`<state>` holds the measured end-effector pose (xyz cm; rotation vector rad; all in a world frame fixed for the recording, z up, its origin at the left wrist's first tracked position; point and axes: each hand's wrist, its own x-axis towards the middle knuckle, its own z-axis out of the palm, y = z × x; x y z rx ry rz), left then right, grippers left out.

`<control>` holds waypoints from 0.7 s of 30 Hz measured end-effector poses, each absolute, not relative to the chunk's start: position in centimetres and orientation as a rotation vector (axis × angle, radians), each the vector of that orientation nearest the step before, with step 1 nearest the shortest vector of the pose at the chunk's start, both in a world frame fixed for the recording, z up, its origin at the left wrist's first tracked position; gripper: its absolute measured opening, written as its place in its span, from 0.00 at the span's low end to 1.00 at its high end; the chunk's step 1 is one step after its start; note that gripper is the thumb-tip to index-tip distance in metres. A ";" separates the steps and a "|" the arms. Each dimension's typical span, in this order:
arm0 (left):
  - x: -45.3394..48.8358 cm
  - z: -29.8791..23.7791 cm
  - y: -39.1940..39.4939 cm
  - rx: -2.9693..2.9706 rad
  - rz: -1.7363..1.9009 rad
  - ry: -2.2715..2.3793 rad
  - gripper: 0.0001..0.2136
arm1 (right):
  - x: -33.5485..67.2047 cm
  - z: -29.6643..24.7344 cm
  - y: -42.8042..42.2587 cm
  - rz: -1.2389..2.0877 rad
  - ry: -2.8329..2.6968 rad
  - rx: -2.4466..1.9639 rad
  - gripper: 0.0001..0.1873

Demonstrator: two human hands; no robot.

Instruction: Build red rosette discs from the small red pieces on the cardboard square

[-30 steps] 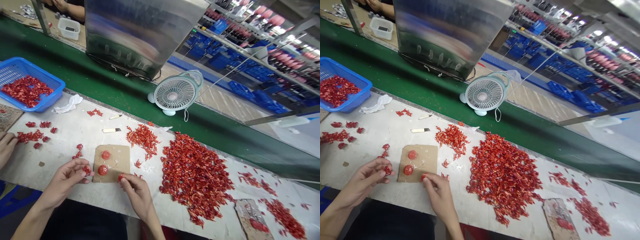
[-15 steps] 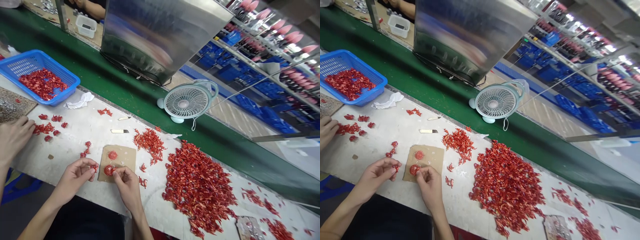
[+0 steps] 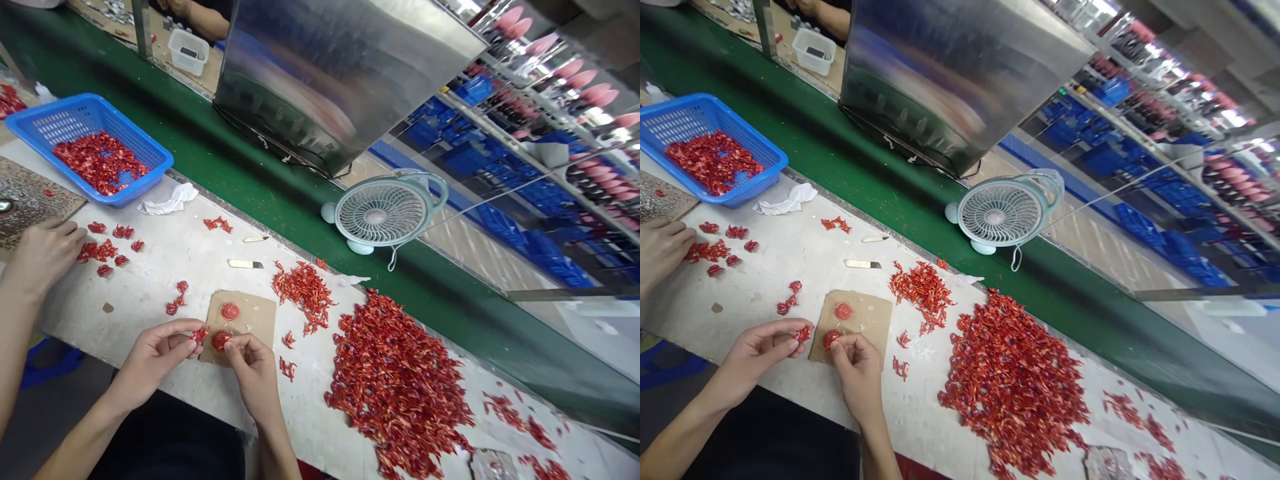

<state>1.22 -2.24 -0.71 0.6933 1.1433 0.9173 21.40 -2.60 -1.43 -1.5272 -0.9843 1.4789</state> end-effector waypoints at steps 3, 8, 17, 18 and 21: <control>1.5 -0.6 -2.3 0.675 0.909 1.110 0.14 | 21.8 -1.4 -2.6 1.557 -0.849 -1.444 0.14; 3.0 -0.1 -2.2 0.625 0.883 1.031 0.12 | 22.3 -0.5 -2.9 1.655 -0.704 -1.340 0.17; 4.3 -0.1 -2.7 0.729 0.898 1.045 0.08 | 22.2 1.4 -3.5 1.546 -0.902 -1.336 0.11; 4.3 -0.1 -2.7 0.737 0.898 1.044 0.08 | 22.1 1.5 -3.5 1.535 -0.911 -1.339 0.11; 4.4 -0.1 -2.9 0.752 0.899 1.034 0.08 | 22.0 1.6 -3.6 1.499 -0.941 -1.368 0.10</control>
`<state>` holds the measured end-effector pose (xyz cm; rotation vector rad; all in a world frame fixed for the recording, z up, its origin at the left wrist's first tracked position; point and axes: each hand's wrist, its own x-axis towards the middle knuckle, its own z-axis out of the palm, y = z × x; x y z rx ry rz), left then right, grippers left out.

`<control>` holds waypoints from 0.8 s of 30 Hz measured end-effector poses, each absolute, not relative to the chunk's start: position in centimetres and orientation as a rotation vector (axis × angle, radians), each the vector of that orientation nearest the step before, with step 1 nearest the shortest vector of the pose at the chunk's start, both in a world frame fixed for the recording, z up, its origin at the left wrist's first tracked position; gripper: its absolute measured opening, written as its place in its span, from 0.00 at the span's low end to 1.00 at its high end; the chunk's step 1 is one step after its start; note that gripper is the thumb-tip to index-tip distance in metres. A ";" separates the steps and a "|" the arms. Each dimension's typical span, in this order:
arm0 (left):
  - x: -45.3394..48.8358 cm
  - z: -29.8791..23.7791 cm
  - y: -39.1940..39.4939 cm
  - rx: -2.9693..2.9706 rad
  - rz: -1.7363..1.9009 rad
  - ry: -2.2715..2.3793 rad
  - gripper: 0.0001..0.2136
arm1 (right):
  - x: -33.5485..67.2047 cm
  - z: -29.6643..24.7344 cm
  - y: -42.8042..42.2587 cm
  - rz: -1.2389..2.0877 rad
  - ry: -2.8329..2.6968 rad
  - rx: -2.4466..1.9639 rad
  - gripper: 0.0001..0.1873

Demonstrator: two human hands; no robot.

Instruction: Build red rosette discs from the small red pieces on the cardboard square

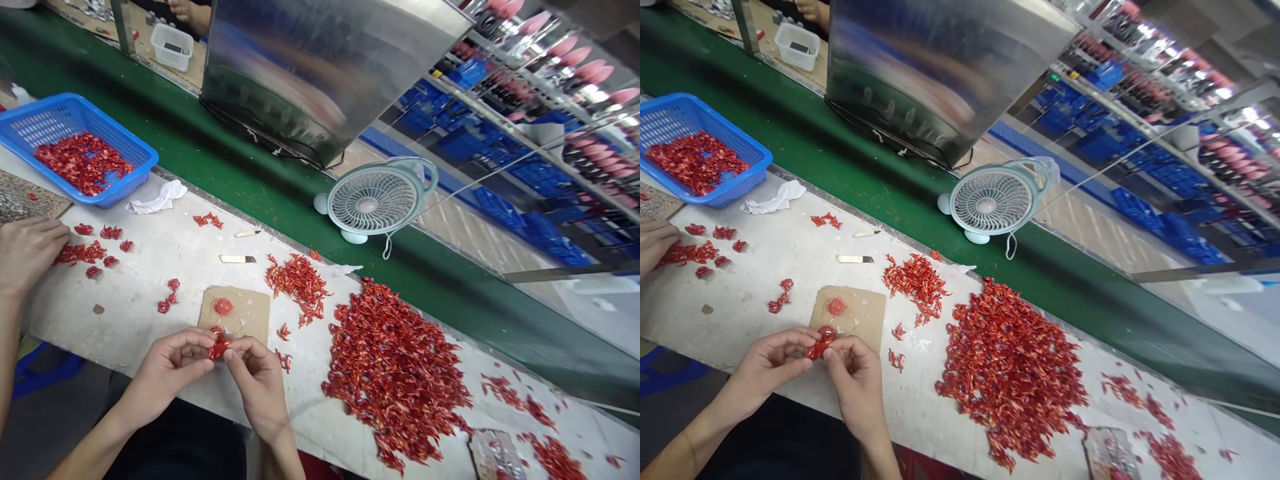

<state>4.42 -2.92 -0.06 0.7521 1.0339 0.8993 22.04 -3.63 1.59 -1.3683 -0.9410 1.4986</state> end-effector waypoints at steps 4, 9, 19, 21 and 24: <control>4.7 0.2 -3.0 0.765 0.891 1.047 0.07 | 22.0 1.6 -3.9 1.467 -0.956 -1.410 0.09; 5.4 0.4 -2.9 0.762 0.909 1.053 0.07 | 22.2 1.4 -4.2 1.384 -0.980 -1.430 0.09; 6.1 0.7 -3.0 0.767 0.964 1.066 0.07 | 22.2 1.8 -4.7 1.312 -0.978 -1.446 0.07; 6.1 0.7 -3.1 0.773 0.971 1.075 0.07 | 22.1 1.9 -4.8 1.366 -0.912 -1.438 0.08; 6.3 0.8 -3.4 0.793 0.988 1.100 0.07 | 22.1 2.0 -4.9 1.389 -0.856 -1.430 0.09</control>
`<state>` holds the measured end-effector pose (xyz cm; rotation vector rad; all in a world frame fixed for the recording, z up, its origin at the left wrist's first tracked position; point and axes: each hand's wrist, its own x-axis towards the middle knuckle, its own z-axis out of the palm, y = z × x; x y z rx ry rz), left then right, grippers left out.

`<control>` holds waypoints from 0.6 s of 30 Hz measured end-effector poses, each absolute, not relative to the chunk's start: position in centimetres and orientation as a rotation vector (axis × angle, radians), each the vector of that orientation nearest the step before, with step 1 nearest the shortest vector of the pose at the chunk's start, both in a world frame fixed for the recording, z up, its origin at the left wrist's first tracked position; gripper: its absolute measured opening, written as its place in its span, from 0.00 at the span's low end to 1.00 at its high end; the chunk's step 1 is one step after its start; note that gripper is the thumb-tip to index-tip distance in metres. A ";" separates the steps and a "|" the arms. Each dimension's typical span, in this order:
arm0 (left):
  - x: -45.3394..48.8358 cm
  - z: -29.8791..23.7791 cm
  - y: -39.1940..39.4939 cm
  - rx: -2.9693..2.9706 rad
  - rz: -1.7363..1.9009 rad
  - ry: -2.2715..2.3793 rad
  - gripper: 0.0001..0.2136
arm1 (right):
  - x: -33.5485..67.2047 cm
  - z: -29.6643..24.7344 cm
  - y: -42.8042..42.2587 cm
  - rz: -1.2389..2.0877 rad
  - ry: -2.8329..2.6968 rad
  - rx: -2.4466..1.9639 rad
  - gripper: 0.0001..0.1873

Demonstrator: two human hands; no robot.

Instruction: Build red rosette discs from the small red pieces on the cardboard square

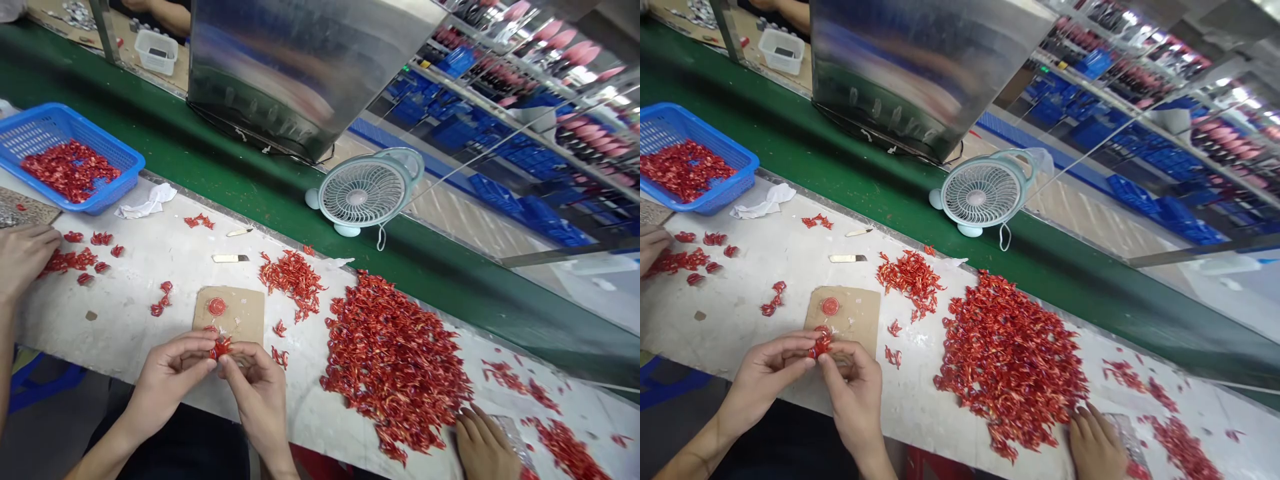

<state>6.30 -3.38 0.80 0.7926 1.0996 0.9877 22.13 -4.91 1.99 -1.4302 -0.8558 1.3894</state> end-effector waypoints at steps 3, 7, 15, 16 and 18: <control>6.7 0.9 -3.6 0.822 0.994 1.104 0.07 | 22.3 2.0 -5.1 1.380 -0.837 -1.398 0.08; 7.3 1.1 -3.6 0.908 0.911 1.075 0.08 | 23.0 1.7 -5.4 1.375 -0.810 -1.349 0.09; 2.0 0.7 -1.1 1.543 0.985 1.638 0.12 | 28.9 -1.6 -8.5 1.056 -0.749 -1.591 0.16; 0.8 0.3 -0.6 1.633 0.936 1.712 0.15 | 30.1 -2.2 -9.1 0.975 -0.726 -1.649 0.17; -1.2 -0.8 0.4 1.794 0.768 1.843 0.19 | 32.5 -3.5 -10.3 0.808 -0.693 -1.767 0.19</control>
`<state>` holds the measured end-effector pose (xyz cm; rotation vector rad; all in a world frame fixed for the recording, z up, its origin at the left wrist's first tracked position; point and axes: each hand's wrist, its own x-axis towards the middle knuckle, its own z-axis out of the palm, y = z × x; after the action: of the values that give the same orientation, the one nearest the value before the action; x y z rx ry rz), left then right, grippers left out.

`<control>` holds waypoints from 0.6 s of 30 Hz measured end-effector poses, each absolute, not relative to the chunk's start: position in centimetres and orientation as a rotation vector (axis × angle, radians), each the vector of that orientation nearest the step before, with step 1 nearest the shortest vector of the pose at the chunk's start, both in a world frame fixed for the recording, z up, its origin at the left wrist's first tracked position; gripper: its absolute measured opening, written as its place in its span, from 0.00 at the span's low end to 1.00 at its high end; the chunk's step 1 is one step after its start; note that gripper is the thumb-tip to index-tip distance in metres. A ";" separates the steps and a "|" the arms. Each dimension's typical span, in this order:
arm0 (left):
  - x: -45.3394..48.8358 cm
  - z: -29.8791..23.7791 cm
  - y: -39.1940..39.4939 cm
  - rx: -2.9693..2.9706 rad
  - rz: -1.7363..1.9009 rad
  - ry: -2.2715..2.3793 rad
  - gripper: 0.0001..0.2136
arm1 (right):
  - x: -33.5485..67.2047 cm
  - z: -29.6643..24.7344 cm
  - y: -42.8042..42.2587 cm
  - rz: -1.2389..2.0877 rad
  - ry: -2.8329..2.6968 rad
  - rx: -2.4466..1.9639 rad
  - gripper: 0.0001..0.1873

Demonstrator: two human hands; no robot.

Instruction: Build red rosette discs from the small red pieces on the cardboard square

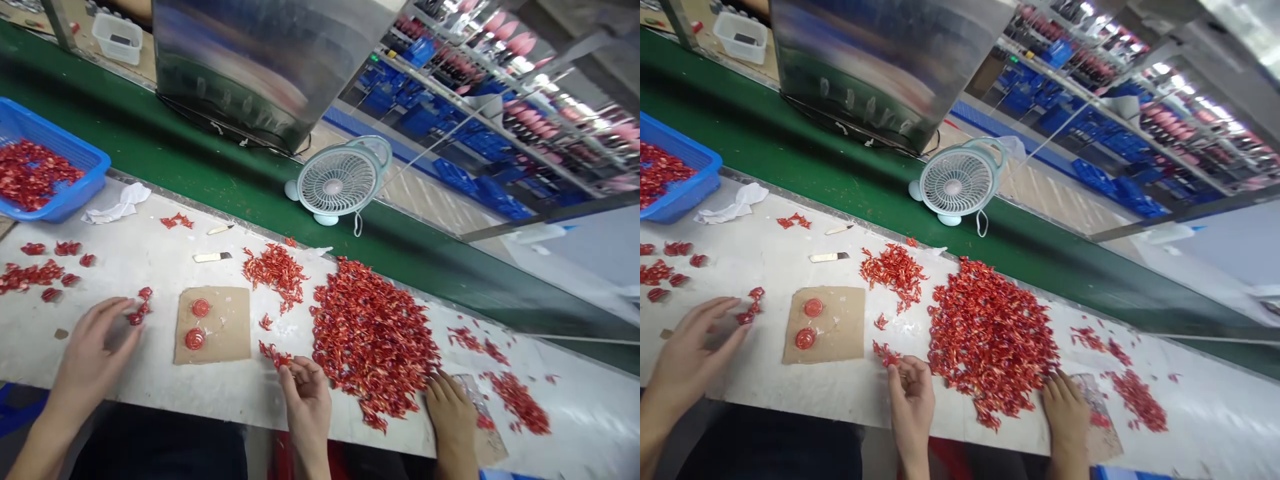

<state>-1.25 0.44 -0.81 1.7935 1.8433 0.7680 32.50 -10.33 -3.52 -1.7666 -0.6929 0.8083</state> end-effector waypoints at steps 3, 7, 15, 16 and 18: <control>-3.0 -2.7 1.3 1.998 0.582 1.818 0.18 | 35.2 -4.7 -11.8 0.608 -0.686 -1.930 0.21; -3.2 -3.7 1.7 2.000 0.541 1.776 0.16 | 37.0 -5.2 -12.6 0.432 -0.734 -2.128 0.20; -3.2 -1.8 1.6 1.715 0.605 1.995 0.13 | 37.9 -4.6 -12.5 0.219 -0.842 -2.333 0.19; -3.1 -1.6 1.5 1.697 0.657 1.998 0.13 | 37.8 -4.2 -12.3 0.164 -0.856 -2.325 0.19; -2.9 -1.1 1.3 1.604 0.786 1.957 0.12 | 37.3 -3.5 -11.9 0.151 -0.932 -2.279 0.16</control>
<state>-2.92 1.31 -1.11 1.6042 1.9573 0.7855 37.32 -11.90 -3.51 -2.2786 -0.9321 0.1513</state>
